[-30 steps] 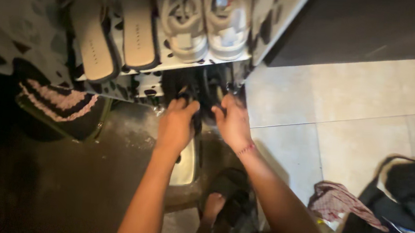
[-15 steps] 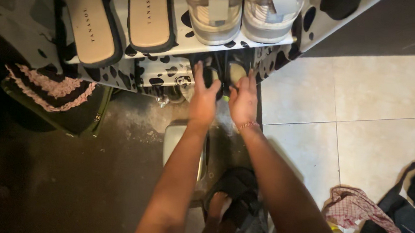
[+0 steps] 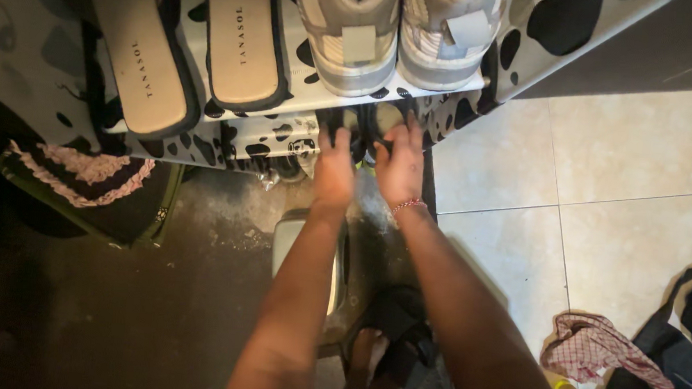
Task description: The person wipes down several pairs of shoes, including black leather boots, white sneakers, and purple sandals, with a cloth before placing them on a shoe rack.
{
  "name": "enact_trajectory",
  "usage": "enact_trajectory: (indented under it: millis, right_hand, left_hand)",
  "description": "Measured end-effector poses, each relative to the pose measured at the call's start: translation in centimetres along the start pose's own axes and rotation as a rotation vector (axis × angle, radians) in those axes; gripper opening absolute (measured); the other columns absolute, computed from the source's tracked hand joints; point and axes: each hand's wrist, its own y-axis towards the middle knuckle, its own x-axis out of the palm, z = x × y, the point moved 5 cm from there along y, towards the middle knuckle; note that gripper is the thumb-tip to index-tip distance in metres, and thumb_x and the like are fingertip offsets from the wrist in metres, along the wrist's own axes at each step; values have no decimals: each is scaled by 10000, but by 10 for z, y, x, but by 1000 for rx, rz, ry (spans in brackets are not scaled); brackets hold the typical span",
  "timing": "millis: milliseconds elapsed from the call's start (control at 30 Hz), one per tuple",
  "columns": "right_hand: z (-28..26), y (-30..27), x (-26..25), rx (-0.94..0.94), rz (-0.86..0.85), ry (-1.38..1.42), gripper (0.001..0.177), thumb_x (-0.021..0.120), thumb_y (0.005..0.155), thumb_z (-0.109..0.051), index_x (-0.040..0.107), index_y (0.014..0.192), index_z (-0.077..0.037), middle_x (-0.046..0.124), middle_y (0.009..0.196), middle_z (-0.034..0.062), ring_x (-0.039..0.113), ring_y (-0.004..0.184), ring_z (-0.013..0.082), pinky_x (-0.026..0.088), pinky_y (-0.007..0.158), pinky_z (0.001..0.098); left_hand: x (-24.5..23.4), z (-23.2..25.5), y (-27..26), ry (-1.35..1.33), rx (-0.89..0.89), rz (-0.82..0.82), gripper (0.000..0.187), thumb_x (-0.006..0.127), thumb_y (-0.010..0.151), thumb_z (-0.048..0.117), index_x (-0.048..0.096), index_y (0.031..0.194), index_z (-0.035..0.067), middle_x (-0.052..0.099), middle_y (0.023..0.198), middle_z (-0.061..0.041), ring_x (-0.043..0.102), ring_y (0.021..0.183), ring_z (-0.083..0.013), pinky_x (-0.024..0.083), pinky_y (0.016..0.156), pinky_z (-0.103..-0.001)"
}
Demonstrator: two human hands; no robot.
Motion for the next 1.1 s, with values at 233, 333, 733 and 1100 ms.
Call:
enact_trajectory:
  millis: [233,333,733,1100]
  right_hand:
    - [-9,-3,0,-13,-130,-14,389,619,628,7,437,969,-34,226,1296,291,391,1073,449,397,855,390]
    - [-40,-7,-21,-71,-82,-27,521,640,595,-9,416,1065,3,201,1249,344,337,1070,500,366,868,416]
    - [-201,21,-176,-85,156,236,431,544,779,-35,356,1165,-1,491,1021,171,573,796,234,484,644,280]
    - [-231,47,-184,-240,132,-158,526,570,745,-1,376,1231,-52,442,1004,229,505,868,377,440,714,388]
  left_hand:
    - [-2,8,-3,-22,99,43,531,489,665,-74,416,1155,115,239,1299,-288,459,1022,-431,424,855,-402]
    - [-23,37,-25,-109,146,141,584,623,617,81,388,1151,80,201,1201,-345,314,1050,-493,337,852,-444]
    - [-205,162,-77,-319,398,618,487,572,771,67,378,1217,42,338,1185,-226,381,1098,-393,337,921,-426]
    - [-230,181,-51,-296,467,428,549,555,705,-22,415,1218,118,369,1217,-214,405,1107,-385,358,933,-389]
